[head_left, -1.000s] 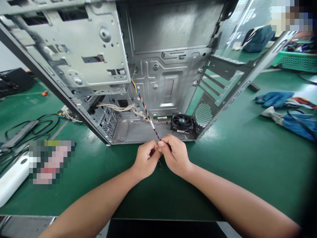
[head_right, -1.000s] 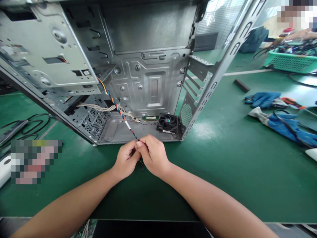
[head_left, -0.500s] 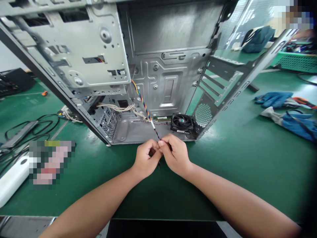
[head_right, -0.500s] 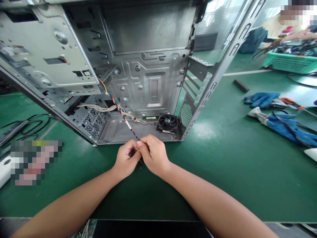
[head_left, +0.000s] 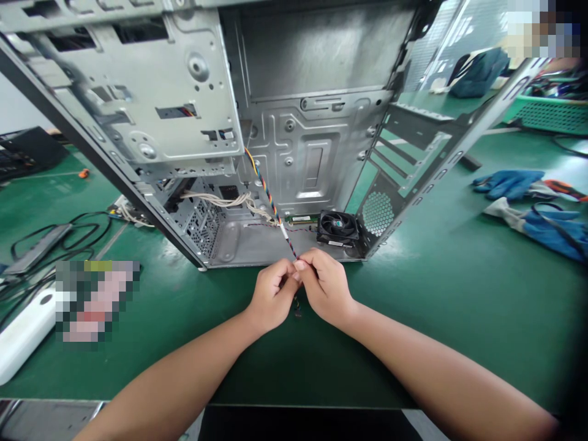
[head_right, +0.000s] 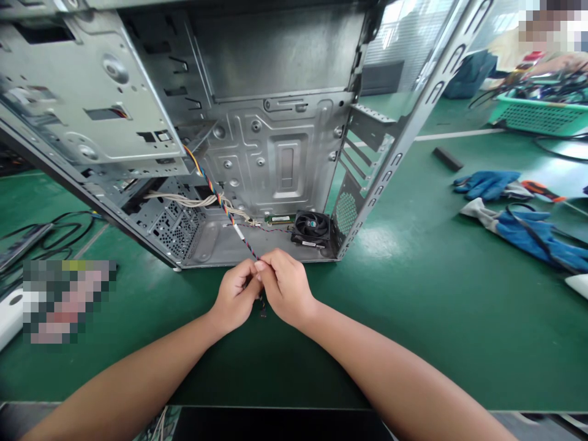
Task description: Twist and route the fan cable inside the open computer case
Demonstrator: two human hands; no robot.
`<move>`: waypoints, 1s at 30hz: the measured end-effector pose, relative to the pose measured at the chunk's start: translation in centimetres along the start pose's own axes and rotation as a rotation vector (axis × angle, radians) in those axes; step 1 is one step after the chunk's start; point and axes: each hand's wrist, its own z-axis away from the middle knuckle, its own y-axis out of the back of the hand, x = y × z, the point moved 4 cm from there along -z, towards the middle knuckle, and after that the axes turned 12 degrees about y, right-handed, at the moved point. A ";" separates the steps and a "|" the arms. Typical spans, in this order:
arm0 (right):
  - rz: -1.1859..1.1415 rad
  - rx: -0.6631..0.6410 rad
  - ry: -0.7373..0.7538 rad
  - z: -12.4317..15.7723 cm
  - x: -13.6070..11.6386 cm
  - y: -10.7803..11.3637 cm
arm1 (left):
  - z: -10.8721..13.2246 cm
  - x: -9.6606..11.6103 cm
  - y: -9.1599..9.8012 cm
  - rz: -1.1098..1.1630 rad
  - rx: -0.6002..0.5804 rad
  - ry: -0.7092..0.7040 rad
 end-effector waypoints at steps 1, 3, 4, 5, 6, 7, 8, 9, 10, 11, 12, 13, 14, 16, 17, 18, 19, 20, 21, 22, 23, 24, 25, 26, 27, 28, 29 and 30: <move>-0.002 -0.003 -0.003 0.0 0.0 0.0 | 0.0 0.0 0.0 -0.004 0.010 -0.009; -0.002 -0.002 -0.010 -0.1 0.1 0.0 | 0.0 0.2 0.2 -0.014 0.042 -0.036; 0.000 0.003 -0.011 -0.1 0.1 0.1 | 0.0 0.3 0.2 -0.021 0.057 -0.051; 0.005 0.009 -0.010 -0.1 0.1 0.1 | 0.0 0.4 0.3 -0.028 0.068 -0.068; 0.011 0.015 -0.007 -0.1 0.1 0.2 | 0.1 0.4 0.3 -0.039 0.076 -0.083; 0.016 0.020 -0.004 -0.2 0.1 0.2 | 0.1 0.5 0.3 -0.051 0.084 -0.098; 0.018 0.021 -0.001 -0.2 0.1 0.2 | 0.1 0.7 0.4 -0.064 0.095 -0.112; 0.020 0.019 0.000 -0.2 0.0 0.2 | 0.1 0.8 0.4 -0.076 0.108 -0.124; 0.020 0.017 0.002 -0.1 0.0 0.2 | 0.1 0.8 0.4 -0.085 0.121 -0.131; 0.019 0.015 0.002 -0.1 0.0 0.2 | 0.2 0.9 0.4 -0.088 0.130 -0.133; 0.017 0.014 0.000 -0.1 0.0 0.2 | 0.1 0.9 0.4 -0.083 0.133 -0.125; 0.015 0.013 -0.002 -0.1 0.0 0.2 | 0.1 0.8 0.4 -0.070 0.128 -0.107; 0.013 0.013 -0.005 -0.1 0.0 0.1 | 0.1 0.7 0.3 -0.050 0.118 -0.082; 0.012 0.015 -0.011 -0.1 0.0 0.1 | 0.1 0.4 0.2 -0.004 0.099 -0.027; 0.012 0.013 -0.013 -0.1 0.0 0.1 | 0.1 0.2 0.2 0.010 0.104 -0.009; 0.011 0.008 -0.014 -0.2 0.0 0.1 | 0.1 0.1 0.2 0.017 0.107 0.000; 0.008 0.003 -0.016 -0.3 0.0 0.0 | 0.1 0.1 0.3 0.023 0.113 -0.008; 0.003 -0.003 -0.019 -0.3 0.0 0.0 | 0.1 0.1 0.2 0.024 0.107 -0.010; -0.005 -0.010 -0.022 -0.4 -0.1 0.0 | 0.1 0.0 0.2 0.024 0.100 -0.016; -0.013 -0.016 -0.024 -0.5 -0.1 0.0 | 0.1 0.1 0.2 0.028 0.091 -0.020; -0.018 -0.020 -0.027 -0.5 -0.1 -0.1 | 0.1 0.1 0.2 0.028 0.080 -0.024; -0.022 -0.025 -0.031 -0.6 -0.1 -0.1 | 0.1 0.1 0.2 0.028 0.071 -0.028; -0.023 -0.030 -0.038 -0.6 -0.1 -0.2 | 0.1 0.2 0.2 0.027 0.063 -0.032; -0.024 -0.036 -0.048 -0.6 -0.2 -0.2 | 0.1 0.3 0.3 0.025 0.057 -0.035; -0.026 -0.040 -0.063 -0.6 -0.2 -0.2 | 0.1 0.3 0.3 0.024 0.054 -0.038; -0.028 -0.044 -0.081 -0.6 -0.2 -0.3 | 0.1 0.4 0.3 0.023 0.054 -0.039; -0.029 -0.047 -0.103 -0.7 -0.2 -0.3 | 0.1 0.4 0.4 0.022 0.056 -0.041; -0.029 -0.051 -0.125 -0.8 -0.2 -0.3 | 0.1 0.4 0.4 0.020 0.063 -0.042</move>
